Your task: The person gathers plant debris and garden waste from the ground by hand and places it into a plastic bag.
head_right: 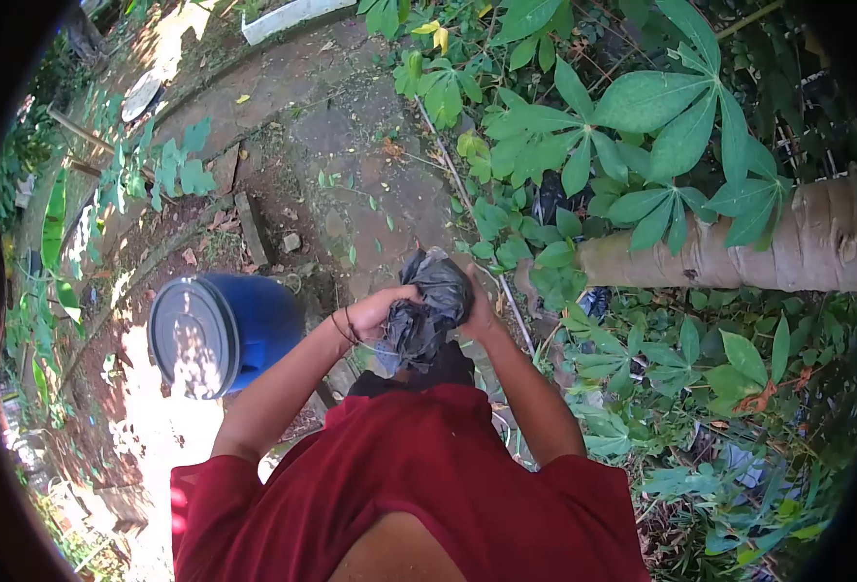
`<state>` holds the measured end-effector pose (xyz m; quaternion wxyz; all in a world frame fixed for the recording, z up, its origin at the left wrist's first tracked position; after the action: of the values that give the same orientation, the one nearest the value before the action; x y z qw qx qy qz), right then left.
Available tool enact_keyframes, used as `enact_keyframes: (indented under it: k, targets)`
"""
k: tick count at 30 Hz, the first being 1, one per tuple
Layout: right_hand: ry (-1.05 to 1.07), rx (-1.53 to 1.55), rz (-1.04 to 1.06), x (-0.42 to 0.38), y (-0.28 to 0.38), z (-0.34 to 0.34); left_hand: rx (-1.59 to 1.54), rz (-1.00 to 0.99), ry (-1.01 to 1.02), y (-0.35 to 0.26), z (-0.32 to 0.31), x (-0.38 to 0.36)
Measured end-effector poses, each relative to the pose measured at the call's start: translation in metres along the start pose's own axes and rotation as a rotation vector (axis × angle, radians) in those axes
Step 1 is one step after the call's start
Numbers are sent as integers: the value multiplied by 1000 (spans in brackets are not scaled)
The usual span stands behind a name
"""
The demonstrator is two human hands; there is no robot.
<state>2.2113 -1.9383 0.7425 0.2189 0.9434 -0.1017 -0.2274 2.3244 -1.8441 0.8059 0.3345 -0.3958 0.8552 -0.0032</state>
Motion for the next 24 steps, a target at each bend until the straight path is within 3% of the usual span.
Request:
enact_keyframes:
  k: [2, 4, 5, 8, 12, 14, 15, 16, 18, 20, 22, 23, 24]
  targets:
    - [-128, -55, 82, -6, 0, 6, 32, -43, -19, -17, 2, 22]
    - [-211, 175, 77, -14, 10, -2, 558, -226, -273, -44, 18, 44]
    - [-168, 195, 86, -13, 14, 0, 709, -285, -286, -53, 15, 53]
    - [-236, 165, 102, -15, 27, 19, 713, -268, -293, -72, -6, 67]
    - [-10, 139, 188, -5, 66, 30, 989, -324, -336, -99, -24, 105]
    - [-73, 103, 20, 0, 69, 54, 1344, -238, -430, -101, -25, 127]
    - [-134, 125, -31, -5, 74, 66, 1354, -249, -368, -102, -29, 136]
    - [-130, 118, -41, -4, 78, 67, 1344, -254, -376, -102, -31, 144]
    - [-327, 81, 21, -9, 88, 79, 1634, -340, -392, -103, -46, 155]
    - [-349, 124, 24, -11, 90, 76, 1726, -284, -384, -104, -62, 161]
    - [-450, 130, 56, -9, 84, 89, 1872, -15, -450, -104, -67, 166]
    - [-456, 146, 54, -7, 80, 94, 1977, 246, -311, -109, -75, 168]
    - [-454, 148, 56, -3, 75, 97, 1980, 247, -312, -107, -73, 176]
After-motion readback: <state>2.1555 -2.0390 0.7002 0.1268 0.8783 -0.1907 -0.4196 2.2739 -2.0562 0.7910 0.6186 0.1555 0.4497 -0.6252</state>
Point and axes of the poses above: each hand's wrist, its own x-axis towards the middle knuckle, its own z-axis out of the back of the hand, y = z × x, the point moved 6 cm from there along x, towards the middle knuckle, and after that the axes turned 2 degrees about y, right-handed, at the moved point
